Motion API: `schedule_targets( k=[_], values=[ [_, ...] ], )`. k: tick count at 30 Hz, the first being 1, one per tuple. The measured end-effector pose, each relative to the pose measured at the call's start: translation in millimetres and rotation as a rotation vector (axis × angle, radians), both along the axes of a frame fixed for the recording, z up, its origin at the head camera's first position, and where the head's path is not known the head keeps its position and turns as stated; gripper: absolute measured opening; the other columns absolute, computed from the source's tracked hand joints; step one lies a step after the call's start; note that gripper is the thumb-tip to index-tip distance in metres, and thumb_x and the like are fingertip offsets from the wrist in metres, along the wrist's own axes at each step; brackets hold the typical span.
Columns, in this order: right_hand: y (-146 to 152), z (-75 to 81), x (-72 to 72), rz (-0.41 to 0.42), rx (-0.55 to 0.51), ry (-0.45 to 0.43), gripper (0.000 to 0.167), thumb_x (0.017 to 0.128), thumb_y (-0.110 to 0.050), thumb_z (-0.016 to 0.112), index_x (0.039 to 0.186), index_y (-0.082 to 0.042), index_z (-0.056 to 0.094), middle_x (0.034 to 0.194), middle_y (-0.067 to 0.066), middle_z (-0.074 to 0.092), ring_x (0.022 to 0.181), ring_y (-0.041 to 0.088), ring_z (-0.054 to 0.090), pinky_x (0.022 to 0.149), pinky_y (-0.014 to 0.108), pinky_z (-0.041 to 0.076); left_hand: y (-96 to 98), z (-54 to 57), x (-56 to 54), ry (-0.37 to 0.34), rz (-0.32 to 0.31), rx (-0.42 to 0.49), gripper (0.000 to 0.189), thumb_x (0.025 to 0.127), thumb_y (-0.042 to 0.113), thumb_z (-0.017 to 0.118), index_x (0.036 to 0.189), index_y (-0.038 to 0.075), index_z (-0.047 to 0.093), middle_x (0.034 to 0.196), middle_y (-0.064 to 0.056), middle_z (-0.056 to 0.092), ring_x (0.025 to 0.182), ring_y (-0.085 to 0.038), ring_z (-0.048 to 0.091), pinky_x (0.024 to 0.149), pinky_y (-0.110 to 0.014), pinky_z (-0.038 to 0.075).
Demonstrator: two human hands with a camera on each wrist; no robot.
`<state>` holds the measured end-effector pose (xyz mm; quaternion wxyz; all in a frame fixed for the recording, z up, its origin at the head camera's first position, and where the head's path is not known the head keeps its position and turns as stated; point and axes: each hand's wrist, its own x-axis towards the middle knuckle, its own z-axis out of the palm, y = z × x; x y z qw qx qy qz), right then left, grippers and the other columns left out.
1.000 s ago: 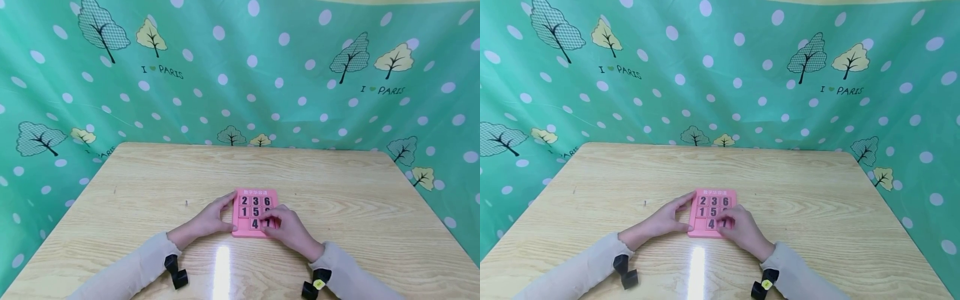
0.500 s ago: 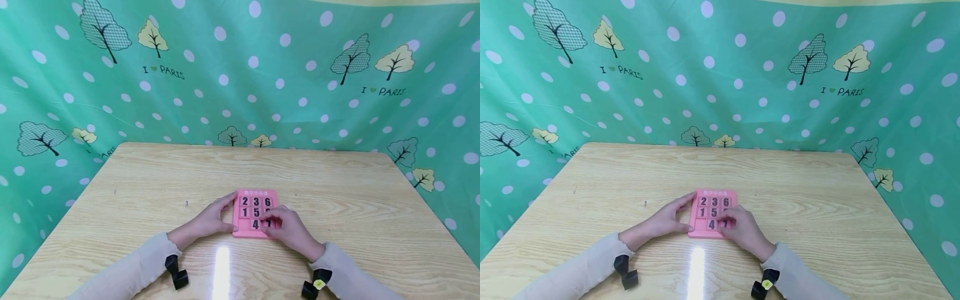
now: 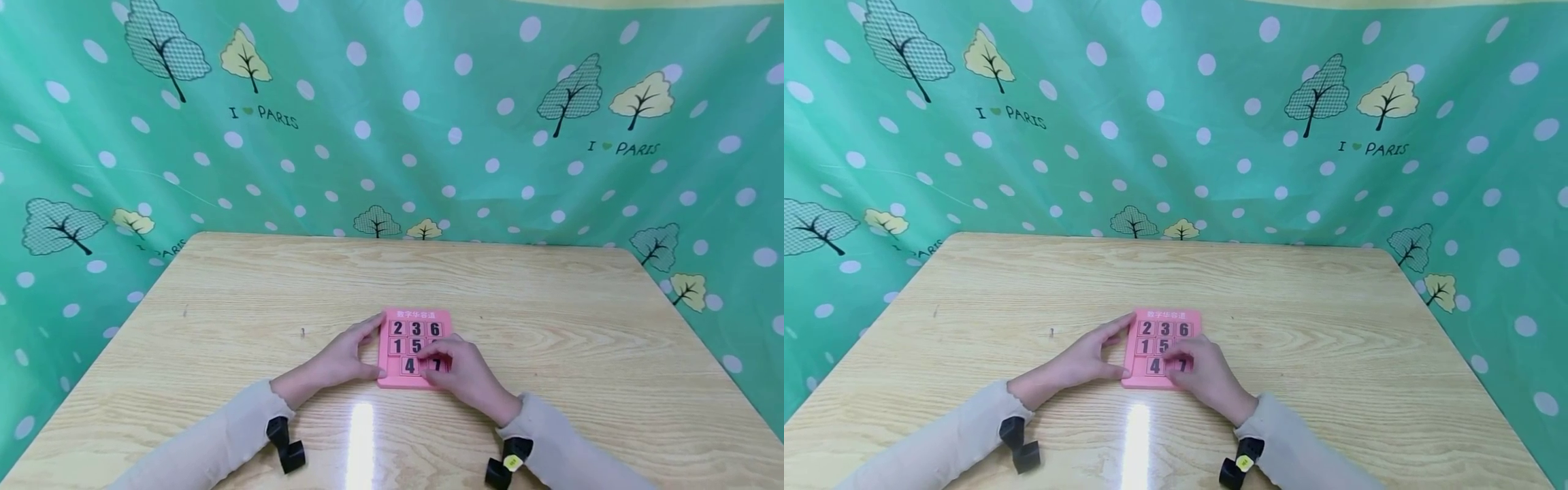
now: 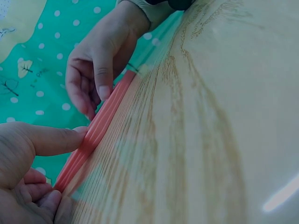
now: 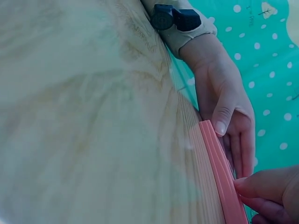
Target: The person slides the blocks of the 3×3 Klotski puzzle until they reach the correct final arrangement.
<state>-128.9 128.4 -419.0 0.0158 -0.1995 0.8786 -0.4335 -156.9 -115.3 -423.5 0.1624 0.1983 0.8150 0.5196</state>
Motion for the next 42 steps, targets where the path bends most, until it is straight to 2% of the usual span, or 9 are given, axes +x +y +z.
schedule_targets(
  k=[9,16,24,31,39,40,42],
  values=[
    [-12.3,1.0,-2.1,0.034,-0.009,0.029,0.023,0.074,-0.005,0.076,0.096,-0.011,0.073,0.094,-0.006,0.065,0.091,0.012,0.056,0.080,0.025,0.050,-0.3,0.4,0.2,0.005,-0.002,-0.007,0.095,0.071,0.007,0.078,0.149,0.007,0.024,0.154,-0.012,0.023,0.137,-0.033,0.029,0.113,-0.044,0.026],
    [-17.2,0.9,-2.6,0.042,-0.017,0.024,0.022,0.074,-0.003,0.075,0.095,-0.010,0.073,0.090,-0.002,0.064,0.083,0.012,0.054,0.070,0.022,0.050,-0.4,-0.3,0.2,0.011,-0.006,-0.010,0.095,0.071,0.006,0.078,0.149,0.007,0.024,0.154,-0.012,0.023,0.136,-0.033,0.031,0.112,-0.043,0.028],
    [-17.7,2.0,-2.6,0.047,-0.018,0.031,0.021,0.075,-0.004,0.075,0.095,-0.011,0.074,0.090,-0.003,0.065,0.084,0.012,0.055,0.071,0.022,0.050,0.5,-1.8,-0.7,0.016,0.004,-0.013,0.095,0.071,0.009,0.080,0.149,0.007,0.026,0.154,-0.011,0.025,0.138,-0.032,0.029,0.114,-0.045,0.024],
    [-6.7,4.3,-4.4,0.072,-0.011,0.053,0.022,0.076,-0.009,0.075,0.098,-0.014,0.074,0.095,-0.006,0.066,0.092,0.013,0.057,0.082,0.027,0.050,1.0,-3.2,-1.2,0.017,0.010,-0.017,0.095,0.070,0.010,0.080,0.149,0.008,0.026,0.154,-0.011,0.026,0.138,-0.032,0.028,0.114,-0.046,0.022],
    [17.9,6.9,-4.8,0.036,0.010,0.046,0.025,0.076,-0.004,0.074,0.100,-0.013,0.073,0.099,-0.005,0.067,0.096,0.015,0.057,0.085,0.031,0.051,2.5,-1.9,-0.5,0.008,0.004,0.000,0.096,0.070,0.007,0.080,0.149,0.006,0.025,0.154,-0.013,0.024,0.136,-0.032,0.032,0.114,-0.043,0.023],
    [20.6,6.9,-4.5,0.030,0.012,0.044,0.025,0.076,-0.004,0.074,0.100,-0.013,0.072,0.099,-0.005,0.067,0.096,0.015,0.058,0.086,0.032,0.051,3.5,1.9,1.4,0.004,0.008,0.001,0.095,0.070,0.006,0.079,0.149,0.005,0.025,0.154,-0.013,0.024,0.136,-0.032,0.032,0.114,-0.043,0.022],
    [25.7,6.4,-3.9,0.021,0.018,0.040,0.026,0.076,-0.004,0.074,0.100,-0.013,0.072,0.099,-0.005,0.067,0.095,0.015,0.058,0.086,0.033,0.051,3.6,2.7,1.7,0.003,0.010,0.005,0.095,0.070,0.006,0.079,0.149,0.005,0.025,0.154,-0.013,0.024,0.136,-0.032,0.031,0.114,-0.044,0.022]
  ],
)
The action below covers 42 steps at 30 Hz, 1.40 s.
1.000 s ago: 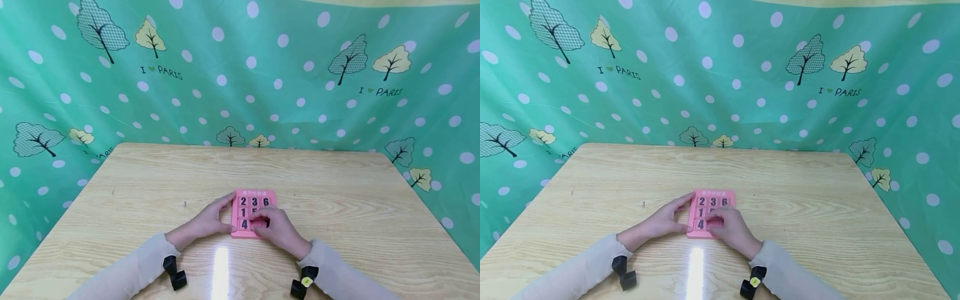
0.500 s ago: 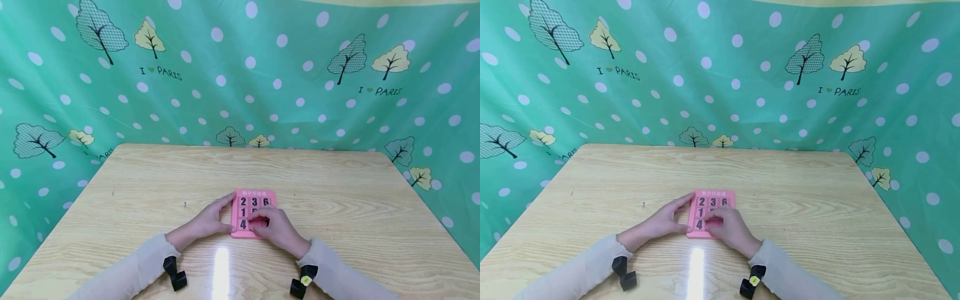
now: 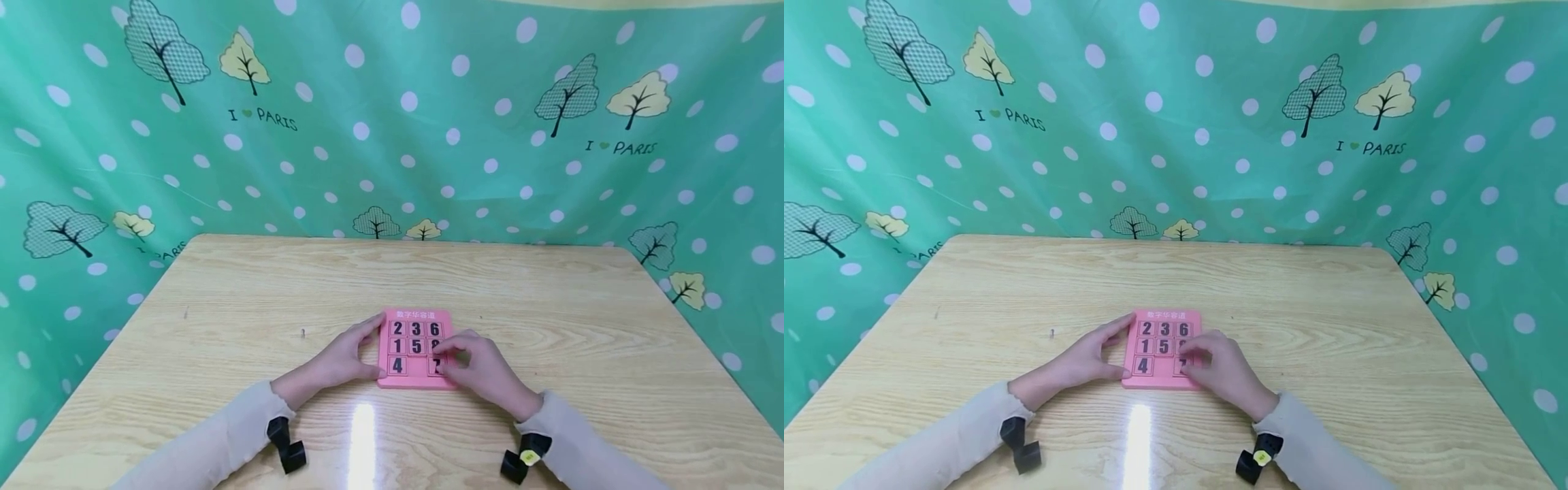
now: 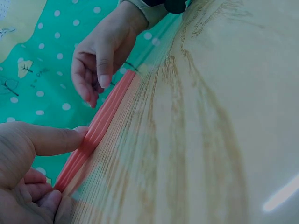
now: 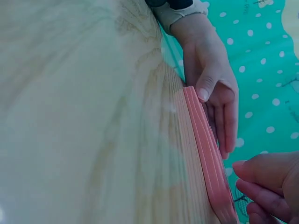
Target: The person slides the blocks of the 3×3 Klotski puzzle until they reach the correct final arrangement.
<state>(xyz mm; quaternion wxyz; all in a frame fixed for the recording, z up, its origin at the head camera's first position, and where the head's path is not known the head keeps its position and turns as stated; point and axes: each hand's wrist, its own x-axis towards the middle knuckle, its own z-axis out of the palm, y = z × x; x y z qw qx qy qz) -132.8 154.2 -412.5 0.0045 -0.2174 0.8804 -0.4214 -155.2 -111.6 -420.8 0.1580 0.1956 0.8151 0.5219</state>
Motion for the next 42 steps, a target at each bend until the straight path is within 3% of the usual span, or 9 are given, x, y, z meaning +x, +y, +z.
schedule_targets(
  k=[24,35,42],
  values=[
    [14.6,2.2,7.2,-0.098,0.053,-0.062,0.020,0.075,-0.010,0.077,0.093,-0.018,0.073,0.095,-0.009,0.067,0.095,0.013,0.058,0.089,0.037,0.048,1.6,-1.6,-3.1,0.014,-0.025,-0.012,0.098,0.069,0.005,0.078,0.149,0.005,0.022,0.155,-0.012,0.021,0.136,-0.031,0.032,0.114,-0.040,0.024],
    [10.5,-1.8,6.4,-0.052,0.040,-0.020,0.020,0.074,-0.008,0.077,0.092,-0.016,0.073,0.093,-0.008,0.069,0.091,0.013,0.059,0.085,0.032,0.050,0.0,-2.2,-2.7,0.001,-0.006,-0.022,0.096,0.070,0.006,0.079,0.149,0.007,0.024,0.154,-0.012,0.022,0.137,-0.032,0.031,0.114,-0.042,0.023],
    [3.9,-4.2,5.3,-0.034,-0.017,-0.051,0.020,0.074,-0.009,0.077,0.093,-0.014,0.073,0.093,-0.005,0.068,0.088,0.014,0.059,0.079,0.025,0.051,-0.9,-2.4,-2.3,-0.015,0.006,-0.015,0.095,0.071,0.007,0.079,0.149,0.007,0.025,0.154,-0.011,0.024,0.137,-0.032,0.030,0.114,-0.043,0.024]
  ],
)
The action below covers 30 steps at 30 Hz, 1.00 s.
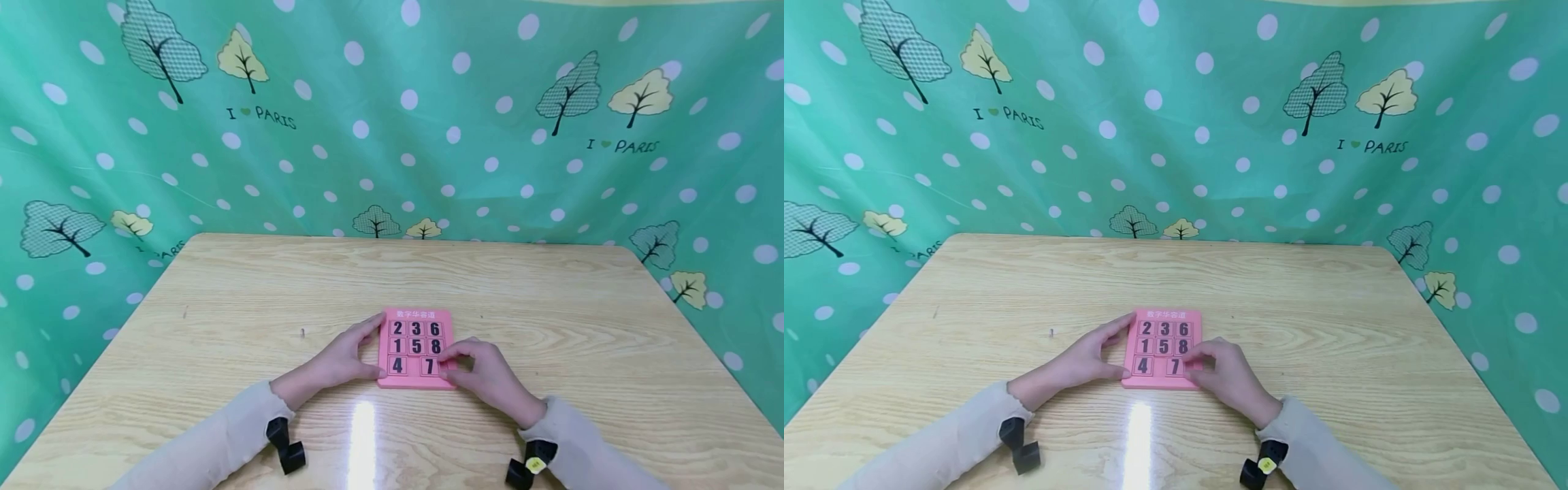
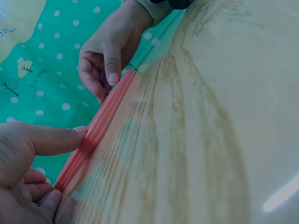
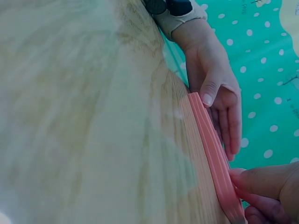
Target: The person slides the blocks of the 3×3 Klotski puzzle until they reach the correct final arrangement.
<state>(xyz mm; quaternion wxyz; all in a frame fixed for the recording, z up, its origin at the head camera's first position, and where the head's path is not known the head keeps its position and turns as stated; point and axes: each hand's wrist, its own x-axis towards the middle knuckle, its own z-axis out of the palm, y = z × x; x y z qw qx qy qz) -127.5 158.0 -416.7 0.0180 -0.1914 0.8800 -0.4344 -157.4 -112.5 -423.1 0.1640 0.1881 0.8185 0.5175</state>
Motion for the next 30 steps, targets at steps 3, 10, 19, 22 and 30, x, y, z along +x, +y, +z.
schedule_targets(
  k=[3,10,19,22,30],
  values=[
    [-1.5,-1.2,0.5,-0.012,-0.022,-0.021,0.020,0.074,-0.009,0.077,0.093,-0.014,0.073,0.093,-0.004,0.067,0.087,0.015,0.059,0.077,0.024,0.051,0.1,0.0,0.1,0.005,-0.003,-0.002,0.096,0.070,0.007,0.079,0.149,0.006,0.025,0.154,-0.012,0.024,0.136,-0.033,0.031,0.114,-0.043,0.025],
    [-5.5,-6.2,0.4,-0.010,-0.061,-0.014,0.021,0.074,-0.011,0.078,0.094,-0.014,0.074,0.094,-0.003,0.068,0.088,0.015,0.059,0.076,0.023,0.050,-0.7,-0.2,0.4,0.013,-0.004,-0.005,0.096,0.070,0.006,0.079,0.149,0.006,0.025,0.154,-0.013,0.023,0.135,-0.033,0.033,0.113,-0.042,0.025],
    [-14.6,-5.8,1.2,0.002,-0.058,-0.010,0.024,0.074,-0.007,0.076,0.096,-0.013,0.073,0.095,-0.003,0.067,0.091,0.015,0.059,0.079,0.022,0.050,-0.4,-0.4,0.5,0.007,-0.004,0.016,0.096,0.070,0.006,0.080,0.149,0.007,0.026,0.154,-0.013,0.023,0.136,-0.033,0.031,0.114,-0.043,0.024],
    [-15.7,-6.0,1.8,0.003,-0.061,-0.017,0.024,0.074,-0.006,0.076,0.096,-0.013,0.073,0.096,-0.003,0.067,0.093,0.016,0.059,0.081,0.023,0.051,-0.2,-0.7,0.4,0.001,-0.001,0.028,0.096,0.070,0.006,0.080,0.149,0.007,0.025,0.154,-0.013,0.024,0.137,-0.033,0.030,0.114,-0.045,0.023],
    [-13.2,-4.3,-1.2,0.040,-0.073,-0.029,0.024,0.076,-0.013,0.077,0.099,-0.013,0.073,0.097,-0.001,0.067,0.089,0.016,0.058,0.076,0.022,0.050,-1.6,-2.0,0.2,-0.003,-0.003,0.017,0.096,0.071,0.008,0.080,0.149,0.008,0.025,0.154,-0.011,0.023,0.137,-0.031,0.031,0.114,-0.043,0.024]
  ],
)
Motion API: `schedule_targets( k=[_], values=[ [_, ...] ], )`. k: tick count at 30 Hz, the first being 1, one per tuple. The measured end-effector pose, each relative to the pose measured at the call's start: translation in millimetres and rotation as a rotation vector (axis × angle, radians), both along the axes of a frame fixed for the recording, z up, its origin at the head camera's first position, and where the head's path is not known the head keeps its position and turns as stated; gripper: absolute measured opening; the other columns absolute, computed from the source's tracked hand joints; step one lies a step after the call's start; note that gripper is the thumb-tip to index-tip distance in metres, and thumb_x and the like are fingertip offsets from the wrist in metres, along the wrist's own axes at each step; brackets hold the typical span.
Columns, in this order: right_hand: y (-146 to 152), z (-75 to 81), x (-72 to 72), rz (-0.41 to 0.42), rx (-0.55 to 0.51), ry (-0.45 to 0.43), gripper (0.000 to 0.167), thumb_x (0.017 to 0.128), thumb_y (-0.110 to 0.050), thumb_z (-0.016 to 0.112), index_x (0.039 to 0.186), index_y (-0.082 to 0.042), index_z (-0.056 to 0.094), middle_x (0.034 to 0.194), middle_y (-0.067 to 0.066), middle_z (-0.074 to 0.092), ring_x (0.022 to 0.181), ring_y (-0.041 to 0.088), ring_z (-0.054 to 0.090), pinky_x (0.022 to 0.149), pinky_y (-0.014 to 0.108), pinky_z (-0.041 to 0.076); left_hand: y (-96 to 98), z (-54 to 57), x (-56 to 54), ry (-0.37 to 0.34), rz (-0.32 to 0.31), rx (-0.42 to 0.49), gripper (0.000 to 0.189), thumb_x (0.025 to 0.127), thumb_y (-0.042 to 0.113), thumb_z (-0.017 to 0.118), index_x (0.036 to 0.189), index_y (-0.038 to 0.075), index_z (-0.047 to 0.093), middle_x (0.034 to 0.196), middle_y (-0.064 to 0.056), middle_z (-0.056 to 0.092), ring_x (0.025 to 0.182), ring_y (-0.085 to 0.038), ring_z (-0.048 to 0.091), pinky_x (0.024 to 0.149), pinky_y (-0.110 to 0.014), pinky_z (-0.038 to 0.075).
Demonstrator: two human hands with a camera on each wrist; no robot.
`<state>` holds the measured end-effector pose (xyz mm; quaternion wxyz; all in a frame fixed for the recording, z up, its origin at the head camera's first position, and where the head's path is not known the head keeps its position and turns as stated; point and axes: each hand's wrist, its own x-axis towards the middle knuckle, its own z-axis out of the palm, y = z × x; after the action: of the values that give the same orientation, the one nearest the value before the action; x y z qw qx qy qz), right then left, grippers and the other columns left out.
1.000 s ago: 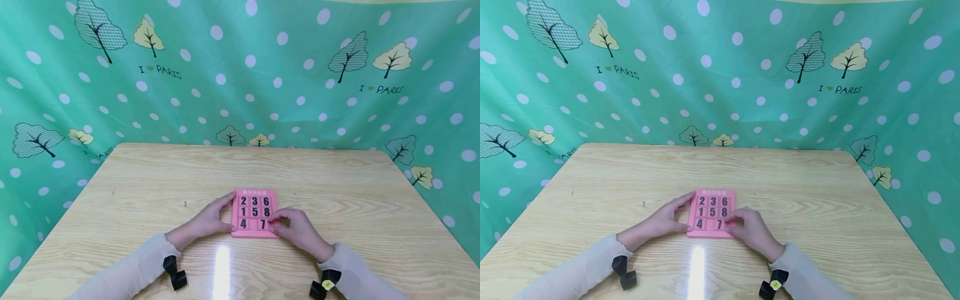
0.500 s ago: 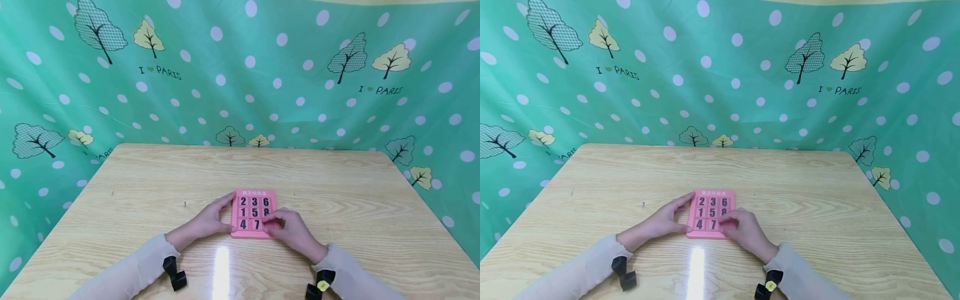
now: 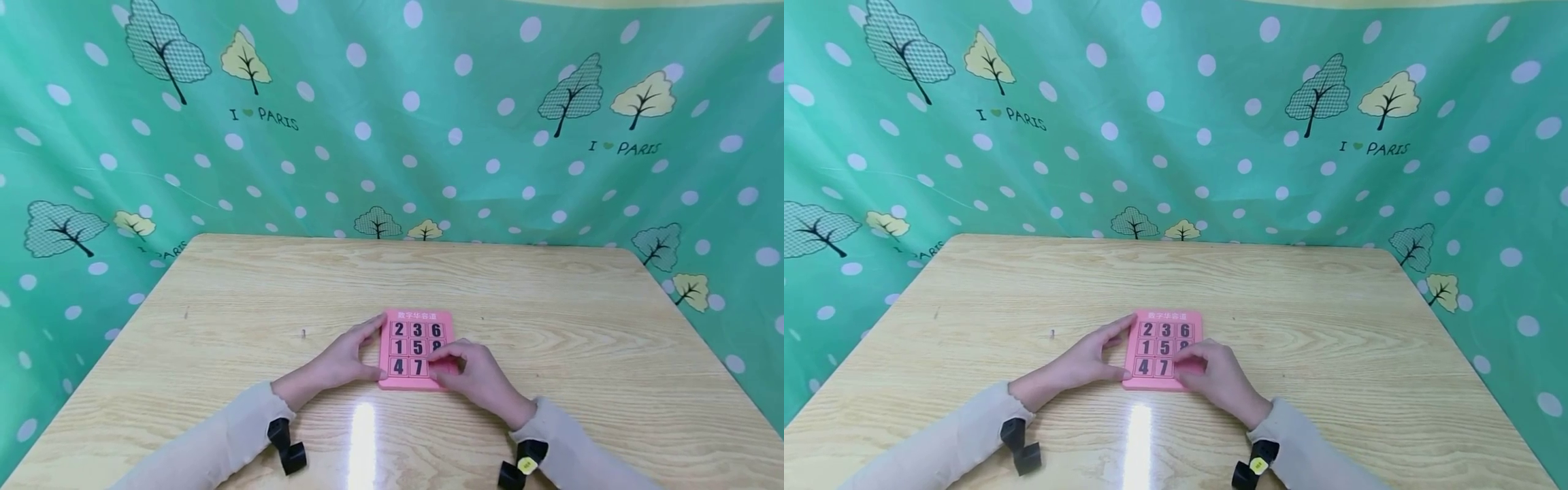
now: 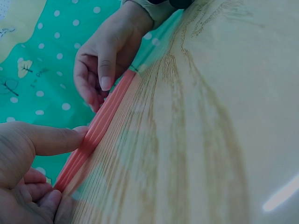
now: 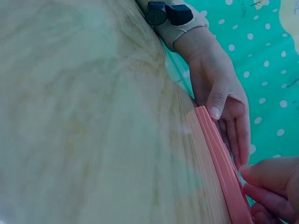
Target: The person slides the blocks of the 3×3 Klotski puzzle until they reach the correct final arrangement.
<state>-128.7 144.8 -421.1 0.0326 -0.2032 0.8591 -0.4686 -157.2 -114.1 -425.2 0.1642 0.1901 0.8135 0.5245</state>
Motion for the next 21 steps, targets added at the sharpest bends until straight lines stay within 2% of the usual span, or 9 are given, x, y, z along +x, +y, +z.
schedule_targets(
  k=[5,12,17,21],
  values=[
    [5.2,2.6,-5.0,-0.010,-0.016,0.000,0.023,0.077,-0.010,0.076,0.100,-0.011,0.072,0.100,0.000,0.069,0.091,0.018,0.059,0.079,0.025,0.051,-0.7,-0.1,-0.4,0.008,-0.012,0.011,0.096,0.070,0.007,0.080,0.149,0.008,0.025,0.155,-0.012,0.022,0.137,-0.033,0.031,0.113,-0.042,0.026],
    [13.4,3.8,-14.5,-0.112,-0.002,-0.029,0.024,0.076,-0.003,0.073,0.099,-0.011,0.072,0.103,0.001,0.069,0.096,0.019,0.060,0.087,0.033,0.051,0.8,1.4,-0.6,0.017,-0.012,0.001,0.097,0.069,0.006,0.080,0.149,0.007,0.024,0.154,-0.012,0.023,0.135,-0.033,0.033,0.112,-0.040,0.029],
    [17.4,1.8,-19.3,-0.112,0.007,-0.017,0.025,0.077,-0.002,0.072,0.101,-0.008,0.071,0.104,0.004,0.069,0.098,0.021,0.060,0.088,0.037,0.050,1.0,0.3,-1.3,0.019,-0.002,-0.024,0.098,0.069,0.006,0.079,0.149,0.008,0.024,0.155,-0.010,0.023,0.135,-0.031,0.034,0.112,-0.041,0.027],
    [18.5,0.2,-20.5,-0.121,0.012,-0.037,0.026,0.077,-0.003,0.073,0.102,-0.008,0.071,0.104,0.005,0.069,0.097,0.021,0.059,0.087,0.035,0.050,0.7,0.0,-1.0,0.008,-0.001,-0.030,0.098,0.070,0.008,0.079,0.150,0.009,0.023,0.155,-0.009,0.023,0.136,-0.030,0.034,0.113,-0.041,0.026]
  ],
)
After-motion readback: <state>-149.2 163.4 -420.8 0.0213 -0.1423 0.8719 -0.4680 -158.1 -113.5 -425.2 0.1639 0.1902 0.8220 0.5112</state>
